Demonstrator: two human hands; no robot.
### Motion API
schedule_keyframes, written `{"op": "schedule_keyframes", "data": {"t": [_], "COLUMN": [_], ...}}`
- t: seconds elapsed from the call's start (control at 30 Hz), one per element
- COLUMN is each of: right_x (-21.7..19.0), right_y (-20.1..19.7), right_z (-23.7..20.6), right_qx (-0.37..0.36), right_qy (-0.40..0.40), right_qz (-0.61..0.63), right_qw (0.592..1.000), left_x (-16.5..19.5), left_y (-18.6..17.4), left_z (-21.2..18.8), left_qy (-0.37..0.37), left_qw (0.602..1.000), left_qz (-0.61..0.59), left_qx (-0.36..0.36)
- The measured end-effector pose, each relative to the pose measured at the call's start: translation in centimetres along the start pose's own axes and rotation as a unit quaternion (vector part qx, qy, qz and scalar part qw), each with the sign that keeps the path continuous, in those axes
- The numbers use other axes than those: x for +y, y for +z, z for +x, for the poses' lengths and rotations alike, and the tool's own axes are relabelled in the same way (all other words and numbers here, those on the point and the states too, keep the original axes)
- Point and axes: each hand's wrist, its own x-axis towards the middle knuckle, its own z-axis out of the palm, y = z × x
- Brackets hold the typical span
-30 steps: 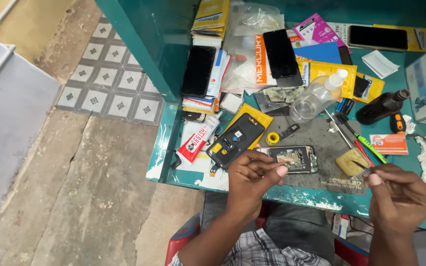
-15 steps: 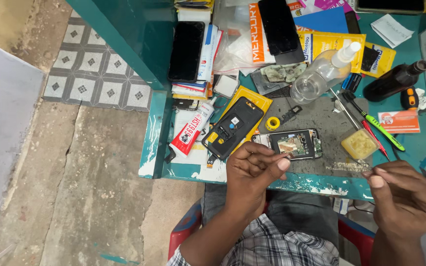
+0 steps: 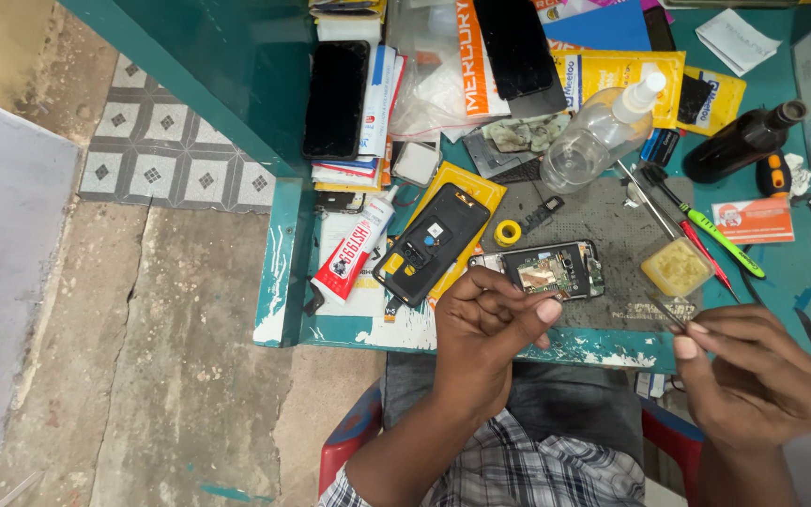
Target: The person sits at a repair bench soldering a small component onto a disassembled phone motherboard, holding the board in one hand and a soldering iron in the other. They apply liquid from a brown bottle onto the board, reposition the board, and continue soldering and adjusting the component with the iron.
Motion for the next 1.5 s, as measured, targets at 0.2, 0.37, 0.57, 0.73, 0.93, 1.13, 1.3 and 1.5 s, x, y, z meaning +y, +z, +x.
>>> {"op": "schedule_keyframes", "data": {"t": [0.2,0.37,0.57,0.73,0.93,1.13,1.3,1.5], "right_x": [-1.6,-4.4,-4.7,-4.4,-4.4,-4.0,-4.1,-4.3], "right_y": [0.5,0.0,0.4,0.0,-0.3,-0.8,-1.0,-1.0], "right_z": [1.5,2.1,3.0,3.1,2.5,2.2,2.1,2.1], "right_qx": [0.018,-0.029,-0.068,-0.084,-0.106,-0.130,-0.110,-0.130], "right_qy": [-0.107,-0.111,-0.148,-0.181,-0.184,-0.198,-0.193,-0.195], "right_qz": [-0.060,-0.105,-0.074,-0.053,-0.069,-0.076,-0.075,-0.100], "right_qw": [0.992,0.988,0.984,0.979,0.975,0.969,0.972,0.967], "left_x": [-0.4,-0.5,-0.5,-0.8,-1.0,-1.1,-1.0,-0.9], "left_y": [1.2,1.6,2.0,1.9,2.2,2.2,2.4,2.7], "left_z": [-0.6,-1.4,-1.7,-2.1,-2.4,-2.6,-2.5,-2.7], "left_qy": [-0.018,-0.017,-0.021,-0.021,-0.027,-0.019,-0.023,-0.030], "left_qw": [1.000,1.000,0.999,0.999,0.999,0.999,0.999,0.998], "left_qz": [0.005,0.005,0.024,0.036,0.034,0.031,0.037,0.045], "left_qx": [0.004,-0.020,-0.022,-0.024,-0.024,-0.026,-0.022,-0.027]}}
